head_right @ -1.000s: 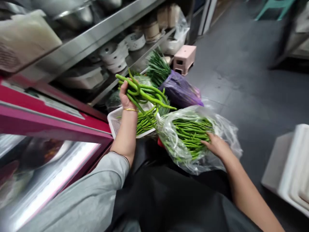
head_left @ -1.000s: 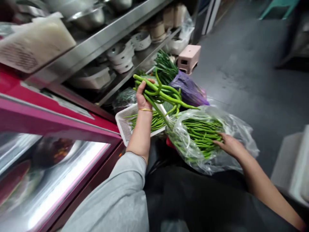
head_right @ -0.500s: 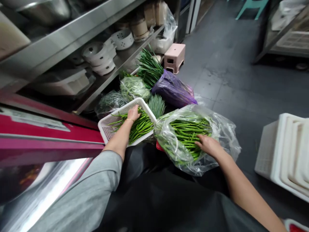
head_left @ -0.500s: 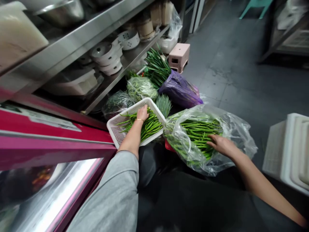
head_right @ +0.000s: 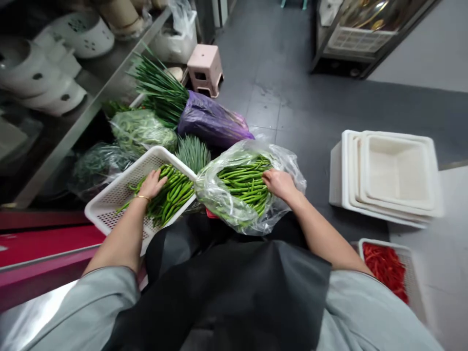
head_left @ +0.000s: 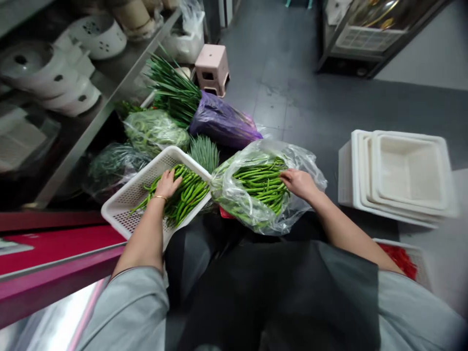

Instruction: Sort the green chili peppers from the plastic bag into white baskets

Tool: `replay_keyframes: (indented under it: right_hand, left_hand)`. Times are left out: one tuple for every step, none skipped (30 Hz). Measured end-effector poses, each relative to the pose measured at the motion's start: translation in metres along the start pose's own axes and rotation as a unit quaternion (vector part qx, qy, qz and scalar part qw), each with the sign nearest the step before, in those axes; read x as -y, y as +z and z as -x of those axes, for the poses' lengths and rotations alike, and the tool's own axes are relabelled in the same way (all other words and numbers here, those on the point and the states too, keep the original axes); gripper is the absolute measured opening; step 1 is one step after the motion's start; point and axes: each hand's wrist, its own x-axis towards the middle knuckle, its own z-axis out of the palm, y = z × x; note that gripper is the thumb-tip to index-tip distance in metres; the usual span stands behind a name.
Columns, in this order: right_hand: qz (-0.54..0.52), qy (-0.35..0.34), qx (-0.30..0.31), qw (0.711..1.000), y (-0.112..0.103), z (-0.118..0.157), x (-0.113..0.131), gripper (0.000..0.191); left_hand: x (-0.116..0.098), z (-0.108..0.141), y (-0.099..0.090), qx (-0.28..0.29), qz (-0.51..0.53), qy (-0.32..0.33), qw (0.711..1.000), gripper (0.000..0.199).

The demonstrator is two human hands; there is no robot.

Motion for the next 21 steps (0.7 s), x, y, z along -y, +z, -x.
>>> replay_keyframes:
  right_hand:
    - [0.001,0.003,-0.011,1.0,0.001,-0.005,0.004,0.034]
    - [0.0,0.0,-0.02,1.0,0.004,-0.011,0.008,0.034]
    - [0.003,-0.011,-0.02,1.0,0.006,-0.017,0.011,0.034]
    - [0.013,-0.023,-0.009,1.0,0.01,-0.023,0.014,0.034]
    - [0.029,-0.032,0.009,0.999,0.015,-0.03,0.017,0.033]
    - [0.048,-0.036,0.028,0.998,0.019,-0.036,0.018,0.032]
    - [0.067,-0.036,0.042,0.996,0.024,-0.041,0.018,0.032]
    - [0.083,-0.037,0.05,0.995,0.027,-0.046,0.017,0.033]
    - [0.094,-0.038,0.051,0.994,0.028,-0.049,0.015,0.034]
    - [0.099,-0.046,0.046,0.993,0.027,-0.052,0.013,0.034]
    - [0.1,-0.062,0.04,0.992,0.024,-0.052,0.012,0.033]
    - [0.097,-0.087,0.038,0.991,0.018,-0.051,0.011,0.031]
    - [0.09,-0.116,0.035,0.988,0.009,-0.048,0.011,0.03]
    - [0.08,-0.145,0.031,0.986,-0.001,-0.044,0.013,0.029]
    - [0.068,-0.171,0.023,0.983,-0.012,-0.038,0.015,0.029]
    - [0.054,-0.19,0.013,0.98,-0.023,-0.033,0.018,0.029]
    - [0.042,-0.199,0.002,0.979,-0.033,-0.027,0.021,0.03]
    - [0.032,-0.196,-0.008,0.98,-0.042,-0.021,0.023,0.029]
    - [0.024,-0.18,-0.014,0.983,-0.048,-0.016,0.024,0.029]
    - [0.014,-0.153,-0.016,0.988,-0.051,-0.012,0.024,0.028]
    - [-0.001,-0.119,-0.016,0.993,-0.053,-0.008,0.023,0.027]
  left_hand:
    - [-0.007,-0.002,-0.007,-0.008,0.01,0.01,1.0,0.069]
    - [-0.017,-0.003,-0.014,-0.028,0.027,0.024,0.999,0.069]
    - [-0.03,-0.001,-0.022,-0.058,0.053,0.039,0.996,0.068]
    - [-0.046,0.005,-0.029,-0.092,0.089,0.053,0.99,0.065]
    - [-0.065,0.014,-0.035,-0.124,0.135,0.063,0.981,0.061]
    - [-0.085,0.026,-0.04,-0.149,0.185,0.073,0.969,0.056]
    - [-0.106,0.041,-0.043,-0.161,0.239,0.089,0.953,0.051]
    - [-0.127,0.058,-0.045,-0.165,0.29,0.107,0.937,0.046]
    - [-0.149,0.074,-0.046,-0.157,0.33,0.131,0.921,0.042]
    - [-0.169,0.09,-0.047,-0.139,0.357,0.163,0.909,0.037]
    - [-0.19,0.102,-0.048,-0.119,0.366,0.202,0.9,0.032]
    - [-0.209,0.111,-0.048,-0.105,0.358,0.247,0.894,0.029]
    - [-0.228,0.115,-0.049,-0.094,0.339,0.293,0.889,0.027]
    - [-0.245,0.115,-0.049,-0.085,0.314,0.332,0.885,0.029]
    - [-0.26,0.11,-0.048,-0.077,0.288,0.361,0.884,0.034]
    - [-0.274,0.104,-0.047,-0.065,0.264,0.379,0.885,0.04]
    - [-0.285,0.096,-0.045,-0.054,0.247,0.384,0.888,0.045]
    - [-0.293,0.09,-0.043,-0.05,0.24,0.379,0.892,0.047]
    - [-0.298,0.086,-0.041,-0.059,0.245,0.367,0.895,0.044]
    - [-0.301,0.086,-0.04,-0.08,0.261,0.352,0.895,0.038]
    - [-0.303,0.088,-0.039,-0.106,0.284,0.339,0.891,0.031]
